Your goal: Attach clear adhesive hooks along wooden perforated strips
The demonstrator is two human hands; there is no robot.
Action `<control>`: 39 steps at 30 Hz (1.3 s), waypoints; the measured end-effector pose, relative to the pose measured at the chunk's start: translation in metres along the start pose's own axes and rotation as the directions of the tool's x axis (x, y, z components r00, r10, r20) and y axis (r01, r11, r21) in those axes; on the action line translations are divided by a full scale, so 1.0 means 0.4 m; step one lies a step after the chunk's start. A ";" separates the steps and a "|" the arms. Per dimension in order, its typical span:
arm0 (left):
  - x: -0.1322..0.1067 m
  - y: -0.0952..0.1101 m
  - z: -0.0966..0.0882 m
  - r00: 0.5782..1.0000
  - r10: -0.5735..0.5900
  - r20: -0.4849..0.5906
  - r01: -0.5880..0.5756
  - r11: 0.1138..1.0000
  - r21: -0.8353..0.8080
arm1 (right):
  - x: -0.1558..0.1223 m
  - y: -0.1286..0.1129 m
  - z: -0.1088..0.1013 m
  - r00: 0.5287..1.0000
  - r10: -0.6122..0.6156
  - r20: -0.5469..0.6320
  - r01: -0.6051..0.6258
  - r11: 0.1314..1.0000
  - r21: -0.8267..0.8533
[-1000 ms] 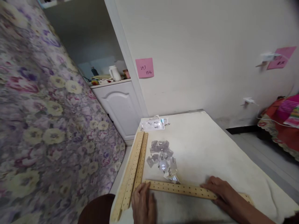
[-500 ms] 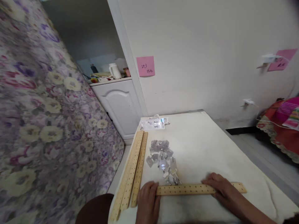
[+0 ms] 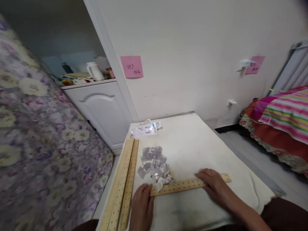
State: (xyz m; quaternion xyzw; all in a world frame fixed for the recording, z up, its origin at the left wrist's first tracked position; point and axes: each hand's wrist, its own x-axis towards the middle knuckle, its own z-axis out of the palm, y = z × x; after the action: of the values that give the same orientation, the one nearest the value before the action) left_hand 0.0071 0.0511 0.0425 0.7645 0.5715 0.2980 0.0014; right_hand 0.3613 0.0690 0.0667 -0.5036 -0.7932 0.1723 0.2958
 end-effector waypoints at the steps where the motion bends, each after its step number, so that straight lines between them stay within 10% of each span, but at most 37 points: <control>1: -0.003 -0.006 0.003 1.000 -0.006 -0.017 0.006 1.000 -0.005 | -0.009 -0.003 0.010 0.998 -0.004 -0.061 0.003 1.000 -0.016; 9: -0.012 0.010 -0.011 0.993 -0.117 -0.001 0.117 0.987 -0.111 | -0.054 -0.067 0.098 0.982 0.028 -0.189 -0.018 0.998 0.056; 22: -0.033 0.022 -0.018 0.944 -0.326 -0.040 0.293 0.892 -0.344 | 0.154 -0.288 0.210 0.999 -0.026 -0.022 0.030 0.986 0.162; 31: -0.039 0.025 -0.008 0.896 -0.432 -0.099 0.340 0.813 -0.473 | 0.208 -0.287 0.245 0.997 -0.062 -0.052 0.067 0.993 0.095; 39: -0.039 0.027 -0.023 0.880 -0.474 -0.024 0.402 0.772 -0.493 | 0.244 -0.299 0.229 0.994 0.098 0.049 -0.110 0.873 0.475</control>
State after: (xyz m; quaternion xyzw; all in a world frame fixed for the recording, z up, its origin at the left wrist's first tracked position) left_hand 0.0098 0.0307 0.0469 0.5618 0.6419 0.4751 0.2157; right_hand 0.1881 0.1074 0.0938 -0.4550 -0.7016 0.3839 0.3916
